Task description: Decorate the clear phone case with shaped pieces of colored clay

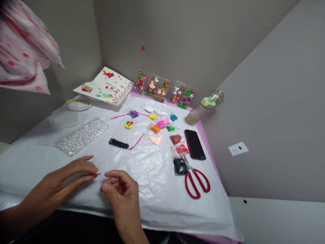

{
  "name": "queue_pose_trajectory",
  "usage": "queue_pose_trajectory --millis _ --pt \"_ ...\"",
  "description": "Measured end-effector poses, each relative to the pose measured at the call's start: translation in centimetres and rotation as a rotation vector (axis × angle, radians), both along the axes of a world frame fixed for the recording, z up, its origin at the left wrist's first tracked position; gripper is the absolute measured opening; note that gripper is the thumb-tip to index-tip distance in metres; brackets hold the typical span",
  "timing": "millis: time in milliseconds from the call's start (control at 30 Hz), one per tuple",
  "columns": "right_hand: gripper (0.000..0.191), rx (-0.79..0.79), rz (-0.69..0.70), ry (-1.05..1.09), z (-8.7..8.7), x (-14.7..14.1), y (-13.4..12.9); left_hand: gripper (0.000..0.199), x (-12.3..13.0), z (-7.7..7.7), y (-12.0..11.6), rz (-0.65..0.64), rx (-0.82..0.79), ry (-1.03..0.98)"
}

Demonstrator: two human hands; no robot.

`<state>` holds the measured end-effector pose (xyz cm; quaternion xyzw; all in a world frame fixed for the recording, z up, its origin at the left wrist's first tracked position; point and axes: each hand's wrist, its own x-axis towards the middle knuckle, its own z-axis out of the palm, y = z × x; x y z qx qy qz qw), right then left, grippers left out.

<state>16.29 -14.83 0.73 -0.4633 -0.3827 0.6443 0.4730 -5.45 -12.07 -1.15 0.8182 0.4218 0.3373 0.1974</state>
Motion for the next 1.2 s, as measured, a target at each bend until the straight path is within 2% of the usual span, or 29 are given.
queue_pose_trajectory --millis 267,467,733,867,1067,1133,1200 --pt "0.034 -0.052 -0.026 0.087 0.0 -0.4 0.5 0.015 2.3 1.5 0.4 -0.052 -0.095 -0.103" --pt "0.038 -0.108 -0.025 0.213 -0.3 -0.8 0.6 0.013 2.3 1.9 0.7 -0.142 -0.107 -0.081" --pt "0.043 -0.133 -0.034 0.262 -0.5 -1.2 0.6 0.013 3.3 1.8 0.4 -0.082 -0.032 -0.161" --pt "0.045 -0.126 -0.035 0.218 -0.4 -1.0 0.5 0.011 3.5 1.9 0.3 -0.078 0.023 -0.152" --pt "0.037 -0.047 -0.063 -0.001 -0.1 -0.7 0.4 0.013 3.5 1.6 0.1 -0.058 0.069 -0.132" --pt "0.034 -0.032 -0.068 -0.024 -0.1 -0.5 0.3 0.008 3.4 1.3 0.1 -0.052 0.081 -0.131" --pt "0.033 -0.037 -0.079 -0.016 -0.2 -0.3 0.3 0.014 3.1 1.2 0.2 -0.039 0.100 -0.103"
